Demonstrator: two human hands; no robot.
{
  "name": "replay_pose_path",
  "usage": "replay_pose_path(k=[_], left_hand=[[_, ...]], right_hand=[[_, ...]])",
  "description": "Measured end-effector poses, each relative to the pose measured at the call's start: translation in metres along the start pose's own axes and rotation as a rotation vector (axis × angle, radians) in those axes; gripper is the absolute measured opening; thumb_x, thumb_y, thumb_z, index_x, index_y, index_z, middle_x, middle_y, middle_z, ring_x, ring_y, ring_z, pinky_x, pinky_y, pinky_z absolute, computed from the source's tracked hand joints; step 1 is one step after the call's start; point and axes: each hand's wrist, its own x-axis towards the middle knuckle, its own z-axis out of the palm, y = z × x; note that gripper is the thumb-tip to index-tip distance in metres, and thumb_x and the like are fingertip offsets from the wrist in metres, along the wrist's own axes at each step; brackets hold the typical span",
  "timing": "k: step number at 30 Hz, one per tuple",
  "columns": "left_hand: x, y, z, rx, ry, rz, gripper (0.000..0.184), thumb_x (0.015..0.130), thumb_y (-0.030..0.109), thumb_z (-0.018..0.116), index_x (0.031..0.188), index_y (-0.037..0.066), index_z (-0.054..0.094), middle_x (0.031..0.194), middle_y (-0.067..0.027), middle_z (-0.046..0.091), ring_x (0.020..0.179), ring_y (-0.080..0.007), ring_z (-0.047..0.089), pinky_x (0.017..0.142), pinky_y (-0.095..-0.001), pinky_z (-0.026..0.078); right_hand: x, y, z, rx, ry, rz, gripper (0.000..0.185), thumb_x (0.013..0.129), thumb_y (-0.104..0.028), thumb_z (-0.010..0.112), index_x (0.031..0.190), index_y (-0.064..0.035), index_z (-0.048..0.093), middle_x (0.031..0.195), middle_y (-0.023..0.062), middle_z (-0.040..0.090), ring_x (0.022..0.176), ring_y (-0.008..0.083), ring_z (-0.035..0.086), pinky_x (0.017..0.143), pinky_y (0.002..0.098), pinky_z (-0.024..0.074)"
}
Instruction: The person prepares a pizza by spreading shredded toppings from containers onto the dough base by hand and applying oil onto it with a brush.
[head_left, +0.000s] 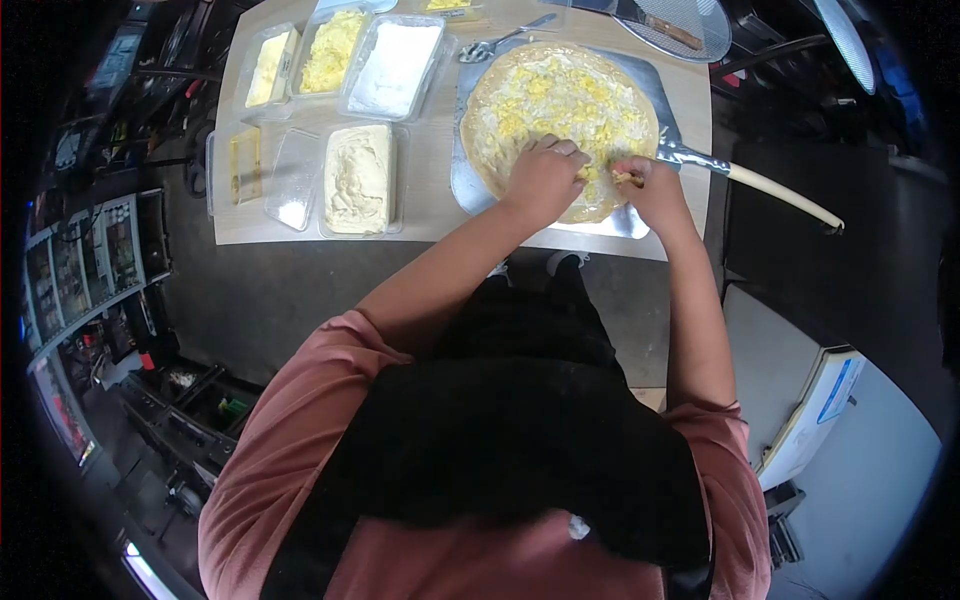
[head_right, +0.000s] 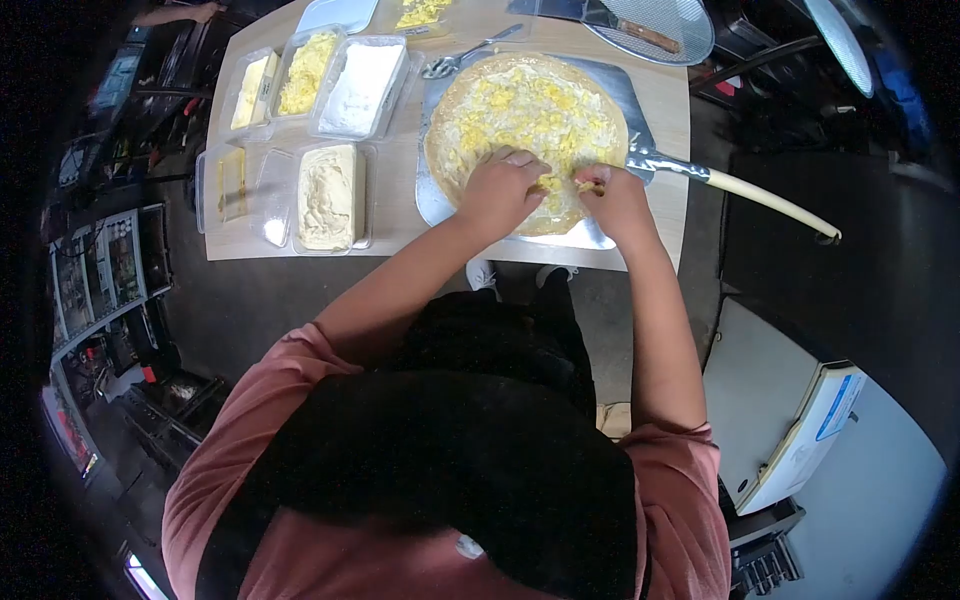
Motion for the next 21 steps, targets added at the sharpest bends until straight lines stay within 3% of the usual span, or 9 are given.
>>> replay_pose_path(k=[3,5,11,21], left_hand=[[0.004,0.010,0.011,0.127,-0.090,0.024,0.025,0.076,0.017,0.073,0.100,0.012,0.071,0.099,-0.0048,0.067,0.100,-0.0233,0.059,0.091,-0.0393,0.045],[0.006,0.013,0.022,0.107,-0.065,0.044,0.024,0.075,0.017,0.072,0.099,0.013,0.071,0.098,-0.0039,0.067,0.099,-0.0225,0.059,0.090,-0.0386,0.044],[0.002,0.023,0.030,0.042,0.006,0.020,0.017,0.075,0.017,0.072,0.092,0.013,0.072,0.099,-0.0032,0.065,0.102,-0.0230,0.057,0.091,-0.0394,0.043],[0.004,0.030,0.023,-0.055,0.110,-0.080,0.011,0.077,0.017,0.071,0.087,0.013,0.071,0.098,-0.0030,0.065,0.101,-0.0251,0.057,0.090,-0.0407,0.042]], right_hand=[[0.000,-0.008,-0.005,-0.040,-0.045,0.042,0.020,0.077,-0.006,0.070,0.097,-0.0014,0.073,0.091,0.0215,0.071,0.085,0.0312,0.071,0.079,0.0359,0.0536],[0.000,-0.018,-0.012,-0.164,-0.078,0.051,0.021,0.078,-0.006,0.068,0.098,-0.0011,0.073,0.091,0.0223,0.071,0.086,0.0311,0.071,0.079,0.0357,0.0537],[0.012,0.002,-0.018,-0.061,-0.067,-0.071,0.021,0.078,-0.007,0.068,0.098,-0.0001,0.073,0.090,0.0211,0.071,0.085,0.0296,0.071,0.077,0.0349,0.0542],[0.057,-0.006,-0.034,-0.172,-0.133,0.043,0.019,0.077,-0.009,0.070,0.096,-0.0052,0.075,0.089,0.0173,0.072,0.084,0.0291,0.071,0.077,0.0351,0.0539]])
